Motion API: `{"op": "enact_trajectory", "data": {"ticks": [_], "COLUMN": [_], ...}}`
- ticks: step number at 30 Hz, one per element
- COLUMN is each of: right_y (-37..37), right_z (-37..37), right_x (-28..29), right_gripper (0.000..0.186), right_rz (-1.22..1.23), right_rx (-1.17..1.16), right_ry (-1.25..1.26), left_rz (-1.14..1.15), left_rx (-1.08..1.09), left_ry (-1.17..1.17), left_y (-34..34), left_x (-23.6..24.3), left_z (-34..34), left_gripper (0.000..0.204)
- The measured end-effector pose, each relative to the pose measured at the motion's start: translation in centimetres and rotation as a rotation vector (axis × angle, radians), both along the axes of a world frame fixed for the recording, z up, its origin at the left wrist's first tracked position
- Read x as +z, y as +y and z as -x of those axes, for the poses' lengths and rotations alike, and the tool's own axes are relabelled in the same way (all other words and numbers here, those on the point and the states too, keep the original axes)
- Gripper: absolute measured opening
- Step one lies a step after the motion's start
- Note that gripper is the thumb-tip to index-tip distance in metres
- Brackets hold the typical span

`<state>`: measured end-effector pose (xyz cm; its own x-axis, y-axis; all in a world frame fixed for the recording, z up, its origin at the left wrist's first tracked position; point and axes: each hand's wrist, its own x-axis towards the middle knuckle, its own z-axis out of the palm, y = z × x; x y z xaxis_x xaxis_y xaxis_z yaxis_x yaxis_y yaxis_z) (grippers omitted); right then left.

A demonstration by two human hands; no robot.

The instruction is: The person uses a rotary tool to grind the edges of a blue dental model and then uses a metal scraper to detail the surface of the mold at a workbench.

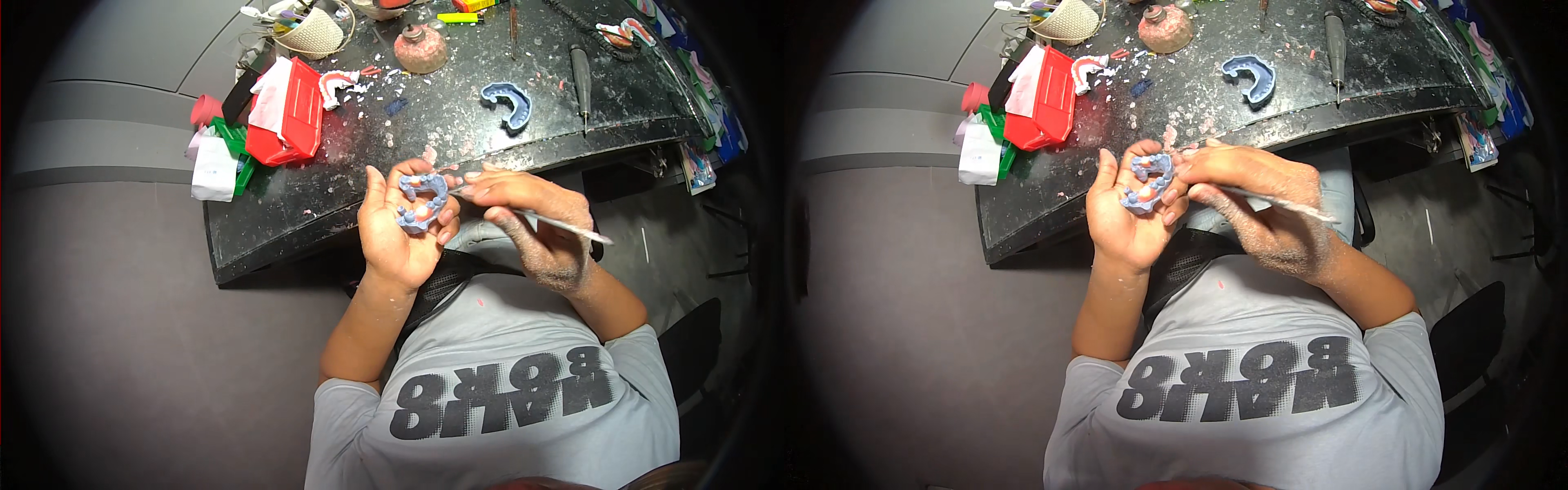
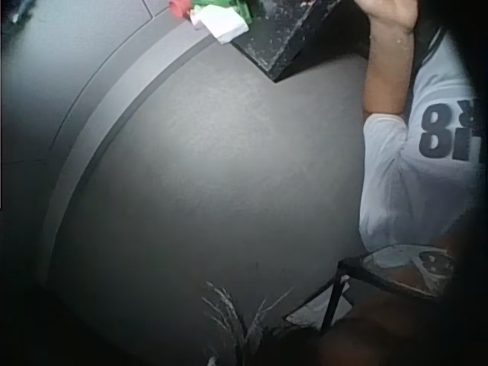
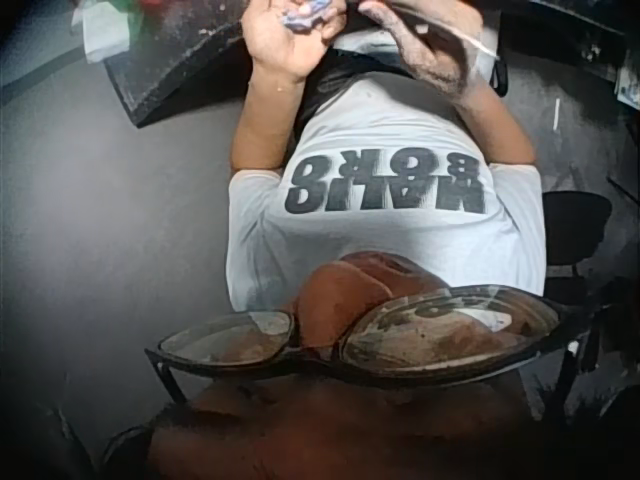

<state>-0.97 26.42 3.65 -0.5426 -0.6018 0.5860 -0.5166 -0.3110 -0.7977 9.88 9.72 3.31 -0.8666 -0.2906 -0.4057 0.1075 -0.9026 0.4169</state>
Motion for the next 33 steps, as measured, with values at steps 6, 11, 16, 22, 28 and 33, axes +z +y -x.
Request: {"op": "enact_trajectory", "data": {"ticks": [6,11,16,22,28,33], "right_y": [-0.7,-1.2,-0.9,-1.1,-1.4,-1.5], "right_z": [-1.3,-0.3,-0.9,-1.4,-1.4,-1.4], "right_x": [-0.3,-1.4,-1.1,-0.7,-0.9,-0.9], "right_gripper": [0.023,0.028,0.031,0.031,0.03,0.03], "right_rz": [0.006,0.048,0.038,0.065,0.089,0.095], "right_rx": [0.049,0.094,-0.009,-0.02,-0.023,-0.015], "right_ry": [0.116,0.327,0.372,0.42,0.457,0.452], "left_rz": [-0.004,-0.171,-0.044,0.034,0.109,0.119], "left_rx": [0.076,-0.128,0.123,0.22,0.283,0.276], "left_ry": [-0.268,-0.015,-0.01,0.186,0.185,0.18], "left_y": [0.7,0.3,1.2,2.0,2.8,2.8], "left_x": [-0.1,-0.7,-1.6,-1.9,-1.1,-1.4], "left_z": [0.8,0.0,1.2,1.5,1.5,1.4], "left_gripper": [0.069,0.062,0.045,0.032,0.029,0.028]}}
